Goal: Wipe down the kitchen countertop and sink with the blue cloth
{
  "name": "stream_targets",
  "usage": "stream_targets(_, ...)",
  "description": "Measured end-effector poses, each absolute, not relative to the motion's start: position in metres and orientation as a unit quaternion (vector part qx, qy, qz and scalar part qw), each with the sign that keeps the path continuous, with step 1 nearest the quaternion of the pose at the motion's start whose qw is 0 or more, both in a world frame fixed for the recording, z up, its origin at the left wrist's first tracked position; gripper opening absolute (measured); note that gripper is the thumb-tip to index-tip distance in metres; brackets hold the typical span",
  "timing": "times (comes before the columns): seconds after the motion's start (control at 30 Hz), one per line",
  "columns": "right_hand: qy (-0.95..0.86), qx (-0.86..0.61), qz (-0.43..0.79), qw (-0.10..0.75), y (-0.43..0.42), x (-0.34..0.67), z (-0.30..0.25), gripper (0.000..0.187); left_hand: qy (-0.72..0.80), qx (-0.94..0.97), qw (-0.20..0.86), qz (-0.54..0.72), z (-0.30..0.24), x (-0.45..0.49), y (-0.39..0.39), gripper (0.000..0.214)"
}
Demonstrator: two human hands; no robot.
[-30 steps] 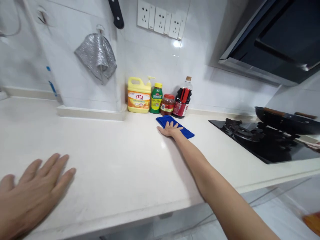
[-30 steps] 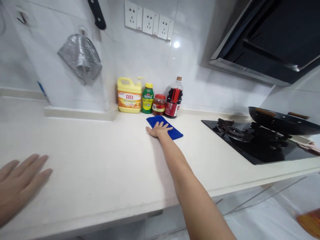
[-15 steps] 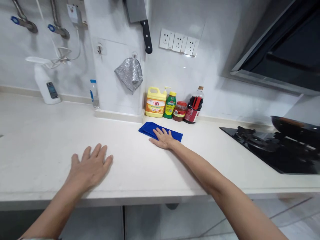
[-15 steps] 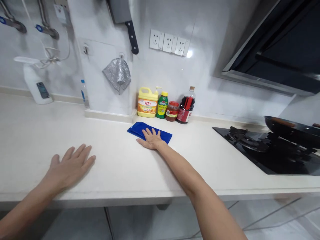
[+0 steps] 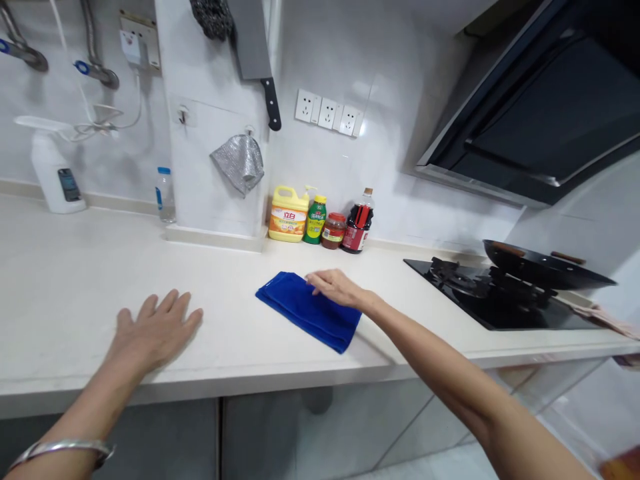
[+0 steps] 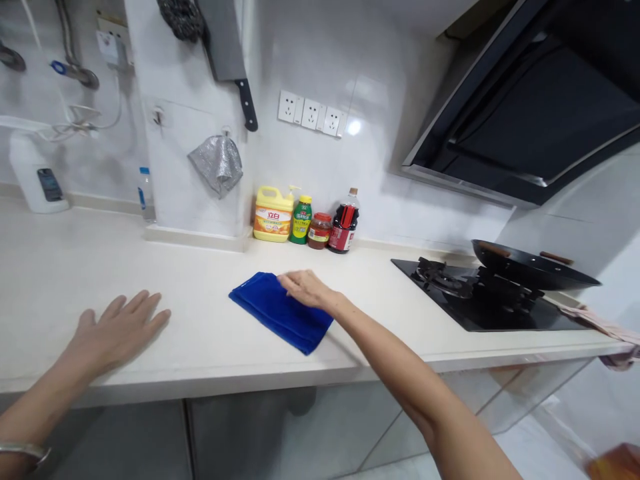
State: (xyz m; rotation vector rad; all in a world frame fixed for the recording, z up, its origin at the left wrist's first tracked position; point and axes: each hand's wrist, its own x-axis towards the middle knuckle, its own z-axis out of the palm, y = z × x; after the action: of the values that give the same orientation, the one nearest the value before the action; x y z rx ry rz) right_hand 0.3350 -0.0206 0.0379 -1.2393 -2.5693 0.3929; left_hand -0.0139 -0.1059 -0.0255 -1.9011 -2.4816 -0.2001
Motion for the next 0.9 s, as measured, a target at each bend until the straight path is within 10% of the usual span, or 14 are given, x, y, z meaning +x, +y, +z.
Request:
stream_targets(0.3,-0.965,-0.226,0.097,0.091,0.007,0.337,-0.017,0.052,-0.793,-0.608,-0.002,-0.037,-0.028,-0.017,-0.107,0.076)
stream_targets(0.9,-0.680,-0.730,0.017,0.060,0.006,0.572,-0.029,0.059,-0.792,-0.609,0.009,-0.036,-0.027,-0.021,-0.101,0.080)
